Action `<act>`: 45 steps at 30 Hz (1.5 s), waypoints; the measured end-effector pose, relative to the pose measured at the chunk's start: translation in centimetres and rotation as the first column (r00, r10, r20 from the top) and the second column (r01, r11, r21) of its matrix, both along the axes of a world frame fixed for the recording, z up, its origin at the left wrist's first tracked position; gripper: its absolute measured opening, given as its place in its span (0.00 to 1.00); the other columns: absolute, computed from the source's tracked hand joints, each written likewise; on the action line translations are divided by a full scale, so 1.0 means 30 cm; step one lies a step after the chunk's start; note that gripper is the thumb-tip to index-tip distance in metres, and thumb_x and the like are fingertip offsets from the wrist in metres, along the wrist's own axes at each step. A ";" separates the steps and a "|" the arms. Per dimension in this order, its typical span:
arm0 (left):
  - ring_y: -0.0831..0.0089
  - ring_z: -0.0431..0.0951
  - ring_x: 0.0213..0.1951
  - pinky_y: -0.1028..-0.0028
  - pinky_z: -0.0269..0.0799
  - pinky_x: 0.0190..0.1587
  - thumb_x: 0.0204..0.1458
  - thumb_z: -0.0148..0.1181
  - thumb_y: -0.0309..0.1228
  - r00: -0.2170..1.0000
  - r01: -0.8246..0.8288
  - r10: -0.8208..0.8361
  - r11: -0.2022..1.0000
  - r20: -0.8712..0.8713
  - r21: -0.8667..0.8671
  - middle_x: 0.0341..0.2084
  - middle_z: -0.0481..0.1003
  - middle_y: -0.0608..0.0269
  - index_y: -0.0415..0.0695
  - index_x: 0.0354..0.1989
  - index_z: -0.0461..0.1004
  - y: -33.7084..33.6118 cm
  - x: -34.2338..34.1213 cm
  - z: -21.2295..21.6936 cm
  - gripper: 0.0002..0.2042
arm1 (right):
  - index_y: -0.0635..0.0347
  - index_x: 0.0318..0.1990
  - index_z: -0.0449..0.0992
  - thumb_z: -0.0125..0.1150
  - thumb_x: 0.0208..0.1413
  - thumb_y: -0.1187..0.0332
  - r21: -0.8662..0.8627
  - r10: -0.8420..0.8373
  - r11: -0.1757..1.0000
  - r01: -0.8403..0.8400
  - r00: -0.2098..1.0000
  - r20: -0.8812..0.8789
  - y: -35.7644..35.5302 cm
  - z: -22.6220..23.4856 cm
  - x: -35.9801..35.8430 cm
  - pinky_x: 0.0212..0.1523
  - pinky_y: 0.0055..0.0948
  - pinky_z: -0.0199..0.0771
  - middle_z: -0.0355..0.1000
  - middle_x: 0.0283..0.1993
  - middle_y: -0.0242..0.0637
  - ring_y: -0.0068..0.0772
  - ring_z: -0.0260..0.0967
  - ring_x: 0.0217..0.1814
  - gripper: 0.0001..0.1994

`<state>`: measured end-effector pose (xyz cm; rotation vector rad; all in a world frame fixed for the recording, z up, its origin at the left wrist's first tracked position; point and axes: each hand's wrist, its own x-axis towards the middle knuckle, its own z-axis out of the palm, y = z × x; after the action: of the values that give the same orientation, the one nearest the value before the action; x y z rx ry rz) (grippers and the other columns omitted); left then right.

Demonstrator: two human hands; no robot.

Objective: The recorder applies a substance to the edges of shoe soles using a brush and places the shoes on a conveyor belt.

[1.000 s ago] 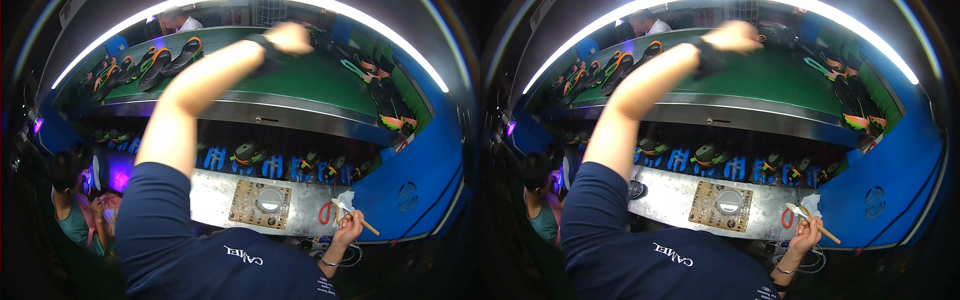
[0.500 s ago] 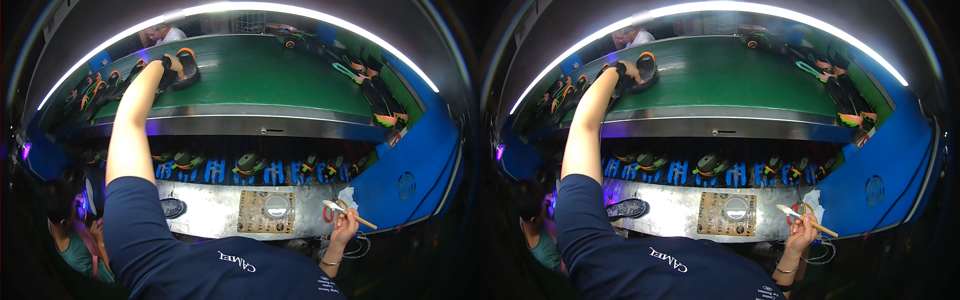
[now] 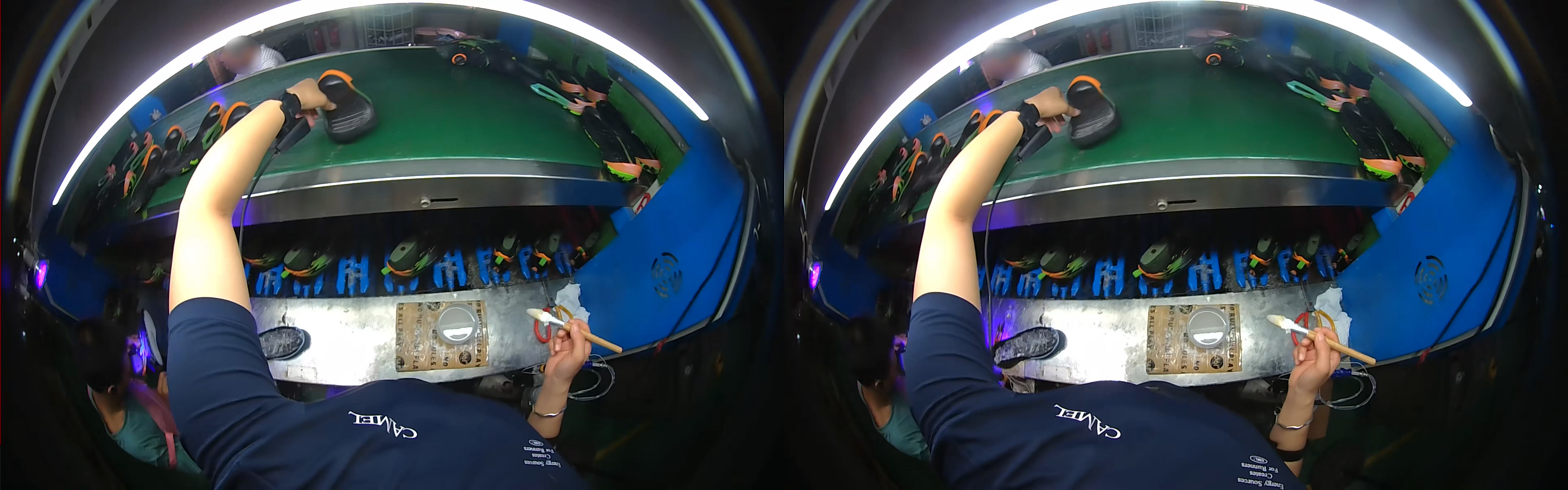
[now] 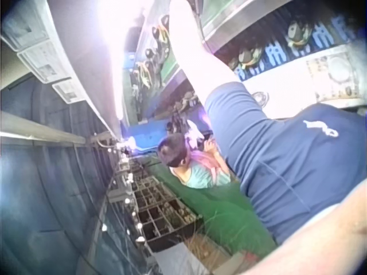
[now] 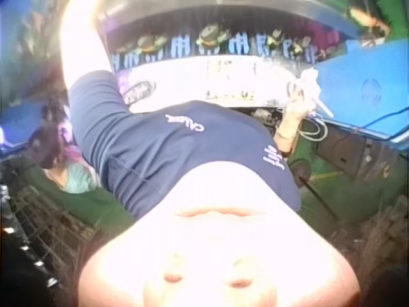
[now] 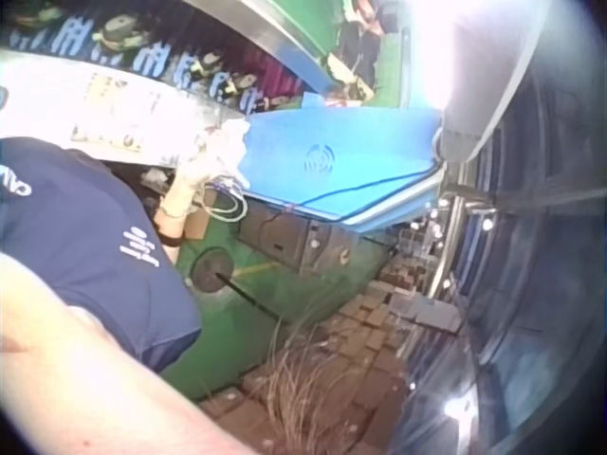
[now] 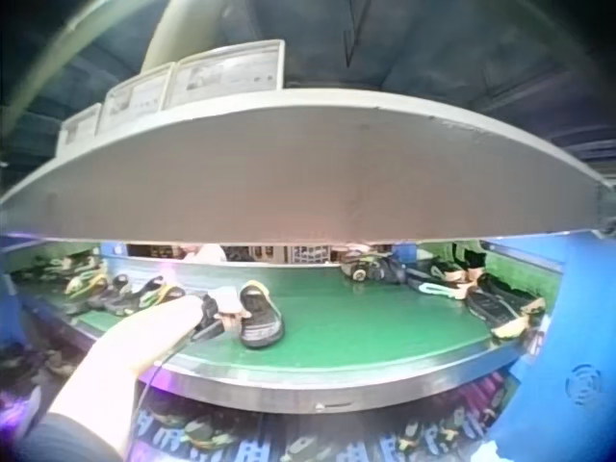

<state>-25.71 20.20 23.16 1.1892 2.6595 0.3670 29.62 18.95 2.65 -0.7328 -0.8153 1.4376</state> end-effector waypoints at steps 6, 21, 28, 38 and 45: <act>0.63 0.72 0.37 0.69 0.67 0.37 0.35 0.62 0.43 0.726 0.329 -0.410 0.912 -0.551 -0.245 0.32 0.72 0.55 0.37 0.36 0.69 0.171 -0.031 0.010 0.24 | 0.61 0.32 0.65 0.46 0.50 0.69 -0.031 -0.076 0.997 0.077 0.997 0.014 0.003 -0.021 0.073 0.11 0.15 0.49 0.61 0.19 0.33 0.17 0.51 0.12 0.06; 0.72 0.73 0.33 0.72 0.67 0.40 0.43 0.54 0.31 0.597 -0.062 -0.447 0.802 0.666 0.594 0.31 0.73 0.61 0.38 0.35 0.70 0.082 0.161 0.046 0.12 | 0.62 0.31 0.65 0.47 0.49 0.70 -0.069 -0.011 0.998 0.014 0.999 0.044 0.098 -0.037 0.107 0.12 0.14 0.48 0.60 0.20 0.32 0.16 0.51 0.14 0.05; 0.62 0.72 0.39 0.67 0.68 0.44 0.41 0.47 0.32 0.172 -0.462 -0.562 0.680 0.809 0.570 0.43 0.67 0.47 0.30 0.46 0.60 -0.388 0.619 -0.174 0.23 | 0.62 0.31 0.65 0.49 0.49 0.70 -0.007 0.267 0.964 -0.267 0.961 0.066 0.175 -0.045 -0.056 0.13 0.14 0.48 0.60 0.20 0.32 0.16 0.51 0.14 0.06; 0.62 0.72 0.39 0.68 0.65 0.45 0.50 0.41 0.34 -0.234 -0.791 -0.671 0.552 0.704 0.264 0.38 0.70 0.51 0.35 0.41 0.67 -0.663 0.862 -0.663 0.16 | 0.65 0.30 0.68 0.53 0.47 0.76 0.058 0.465 0.825 -0.563 0.732 0.498 0.113 -0.263 -0.252 0.21 0.12 0.56 0.63 0.22 0.27 0.12 0.57 0.21 0.04; 0.68 0.71 0.41 0.70 0.65 0.46 0.51 0.48 0.39 -0.453 -0.758 -0.652 0.641 0.608 0.122 0.38 0.71 0.55 0.39 0.43 0.66 -0.699 0.915 -0.733 0.17 | 0.63 0.28 0.69 0.54 0.47 0.74 0.087 0.406 0.800 -0.593 0.644 0.648 0.102 -0.384 -0.277 0.21 0.11 0.57 0.65 0.22 0.24 0.09 0.57 0.21 0.03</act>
<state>1.73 -0.76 1.17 -0.0239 0.4162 1.7581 21.31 22.00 -8.87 -0.7705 -1.8296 1.5256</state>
